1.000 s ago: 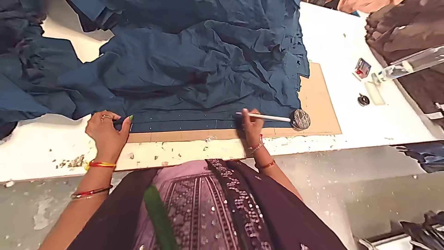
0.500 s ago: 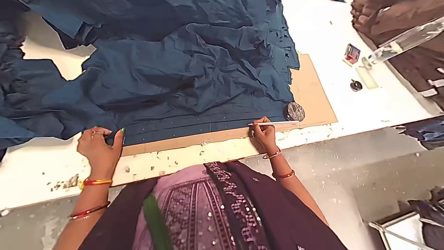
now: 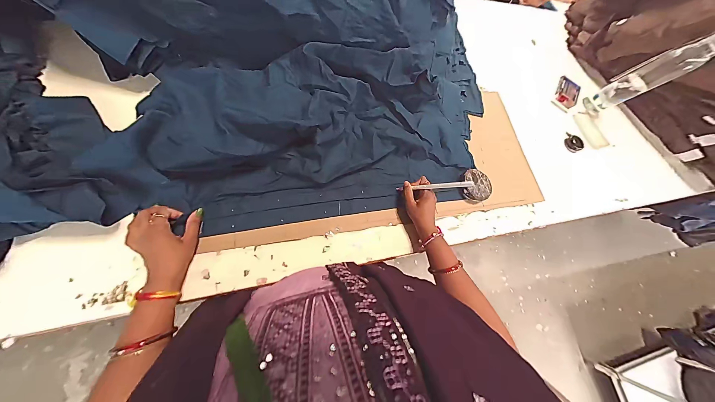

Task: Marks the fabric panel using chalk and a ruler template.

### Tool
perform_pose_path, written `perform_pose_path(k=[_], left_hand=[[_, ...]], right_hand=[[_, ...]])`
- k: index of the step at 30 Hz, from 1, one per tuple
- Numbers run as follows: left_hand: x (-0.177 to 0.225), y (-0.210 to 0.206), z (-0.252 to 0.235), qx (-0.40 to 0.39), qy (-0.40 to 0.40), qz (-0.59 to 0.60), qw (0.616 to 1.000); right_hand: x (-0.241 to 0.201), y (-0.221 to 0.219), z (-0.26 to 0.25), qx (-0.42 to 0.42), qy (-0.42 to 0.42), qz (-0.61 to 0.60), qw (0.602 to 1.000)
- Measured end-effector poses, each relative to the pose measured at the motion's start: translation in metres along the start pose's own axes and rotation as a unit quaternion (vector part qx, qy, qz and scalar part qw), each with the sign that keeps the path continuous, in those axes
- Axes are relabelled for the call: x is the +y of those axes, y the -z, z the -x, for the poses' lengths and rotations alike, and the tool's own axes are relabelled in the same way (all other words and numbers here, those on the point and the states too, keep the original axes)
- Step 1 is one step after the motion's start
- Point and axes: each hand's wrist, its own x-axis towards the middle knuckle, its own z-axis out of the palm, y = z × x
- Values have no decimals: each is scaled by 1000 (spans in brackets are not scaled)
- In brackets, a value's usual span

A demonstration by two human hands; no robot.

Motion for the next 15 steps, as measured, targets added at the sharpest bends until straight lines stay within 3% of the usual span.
perform_pose_path(k=[4,6,8,10,11,15], left_hand=[[0,0,1,-4,1,-1,1000],[2,1,0,-2,3,-3,1000],[3,1,0,-1,0,0,1000],[2,0,1,4,-2,-4,1000],[2,0,1,4,-1,-4,1000],[4,1,1,-2,2,-4,1000]], right_hand=[[-10,-2,-8,-6,-68,23,997],[-8,0,-9,10,-100,-89,991],[-11,10,-6,63,-185,-306,932],[-10,30,-2,117,-228,-417,872],[-3,40,3,127,-214,-415,875],[51,74,16,80,-104,-270,954]])
